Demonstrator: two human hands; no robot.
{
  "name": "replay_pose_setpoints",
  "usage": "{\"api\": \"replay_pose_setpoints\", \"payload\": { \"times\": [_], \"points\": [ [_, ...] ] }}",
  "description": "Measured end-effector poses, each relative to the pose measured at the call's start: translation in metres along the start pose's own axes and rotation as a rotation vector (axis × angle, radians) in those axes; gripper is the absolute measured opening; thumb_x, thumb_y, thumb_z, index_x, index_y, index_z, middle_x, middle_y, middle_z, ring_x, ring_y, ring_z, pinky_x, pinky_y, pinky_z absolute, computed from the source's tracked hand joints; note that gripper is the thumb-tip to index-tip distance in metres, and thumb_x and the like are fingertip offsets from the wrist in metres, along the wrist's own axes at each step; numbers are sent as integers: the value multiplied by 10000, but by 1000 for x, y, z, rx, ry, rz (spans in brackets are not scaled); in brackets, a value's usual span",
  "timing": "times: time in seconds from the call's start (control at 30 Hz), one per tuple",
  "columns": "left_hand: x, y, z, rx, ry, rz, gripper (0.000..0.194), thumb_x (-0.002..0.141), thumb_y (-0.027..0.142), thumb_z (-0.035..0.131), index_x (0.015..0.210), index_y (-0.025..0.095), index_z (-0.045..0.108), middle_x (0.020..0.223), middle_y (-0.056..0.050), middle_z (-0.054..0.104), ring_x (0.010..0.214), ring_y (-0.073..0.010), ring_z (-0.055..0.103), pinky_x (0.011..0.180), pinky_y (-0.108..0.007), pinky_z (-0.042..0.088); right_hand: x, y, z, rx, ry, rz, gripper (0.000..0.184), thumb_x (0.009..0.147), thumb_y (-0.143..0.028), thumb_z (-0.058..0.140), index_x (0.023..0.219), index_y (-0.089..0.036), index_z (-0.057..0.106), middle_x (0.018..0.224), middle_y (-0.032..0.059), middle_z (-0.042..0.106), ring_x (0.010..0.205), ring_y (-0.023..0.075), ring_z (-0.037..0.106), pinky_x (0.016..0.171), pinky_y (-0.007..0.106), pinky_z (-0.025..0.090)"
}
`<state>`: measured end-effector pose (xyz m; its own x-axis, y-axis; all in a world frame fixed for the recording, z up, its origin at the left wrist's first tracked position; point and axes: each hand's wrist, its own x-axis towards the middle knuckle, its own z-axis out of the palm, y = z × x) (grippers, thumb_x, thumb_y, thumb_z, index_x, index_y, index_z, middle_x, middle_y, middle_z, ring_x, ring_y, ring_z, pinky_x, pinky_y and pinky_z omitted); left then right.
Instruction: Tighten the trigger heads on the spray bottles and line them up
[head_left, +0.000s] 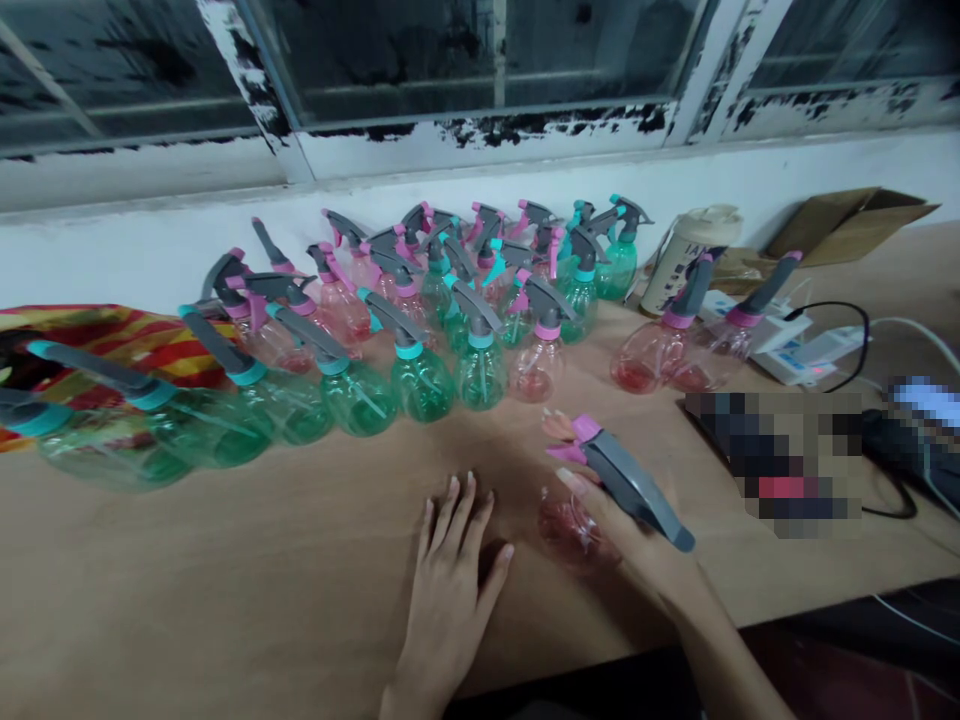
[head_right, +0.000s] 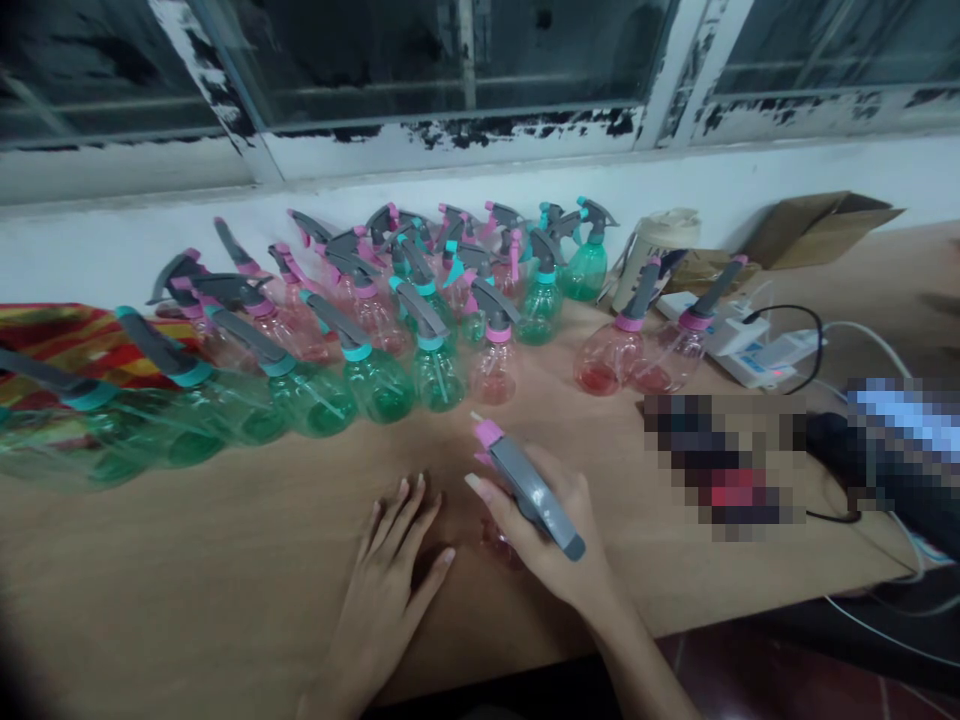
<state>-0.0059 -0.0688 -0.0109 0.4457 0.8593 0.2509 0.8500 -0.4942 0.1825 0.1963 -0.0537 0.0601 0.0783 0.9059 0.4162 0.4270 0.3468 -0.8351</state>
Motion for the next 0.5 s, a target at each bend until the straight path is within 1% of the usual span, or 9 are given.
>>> {"api": "replay_pose_setpoints", "payload": {
  "times": [0.07, 0.17, 0.27, 0.4, 0.5],
  "points": [
    [0, 0, 0, -1, 4, -4, 456, 967, 302, 433, 1397, 157, 389, 1484, -121, 366, 1383, -280, 296, 1090, -543, 297, 0, 0, 0, 22, 4, -3, 240, 854, -372, 603, 1086, -339, 657, 954, 4, 727, 852, 235, 706, 759, 360, 593],
    [0, 0, 0, -4, 8, -4, 454, 964, 302, 435, 1392, 156, 398, 1482, -120, 370, 1376, -283, 311, 1086, -546, 303, -1, 1, 1, 11, 6, -16, 272, 856, -387, 591, 1117, -343, 651, 977, 17, 724, 876, 254, 703, 758, 383, 598],
    [0, 0, 1, -1, 3, -3, 463, 965, 309, 430, 1396, 143, 393, 1485, -125, 362, 1374, -289, 313, 1082, -556, 305, -1, 3, 1, 6, 0, -11, 277, 853, -371, 599, 1123, -340, 654, 963, 17, 727, 885, 250, 705, 765, 378, 599],
    [0, 0, 1, -1, 2, -1, 458, 964, 308, 432, 1390, 142, 400, 1487, -125, 357, 1379, -286, 303, 1086, -552, 300, -1, 4, 3, 48, -17, 29, 253, 847, -312, 617, 1095, -341, 659, 1039, 0, 716, 982, 238, 683, 853, 369, 569],
    [0, 0, 0, -4, 4, -1, 454, 963, 296, 430, 1391, 149, 398, 1486, -122, 360, 1381, -282, 301, 1087, -547, 301, 2, 0, 1, 61, -36, 47, 234, 841, -300, 628, 1070, -334, 658, 1048, 8, 715, 995, 244, 677, 853, 375, 567]
  ]
}}
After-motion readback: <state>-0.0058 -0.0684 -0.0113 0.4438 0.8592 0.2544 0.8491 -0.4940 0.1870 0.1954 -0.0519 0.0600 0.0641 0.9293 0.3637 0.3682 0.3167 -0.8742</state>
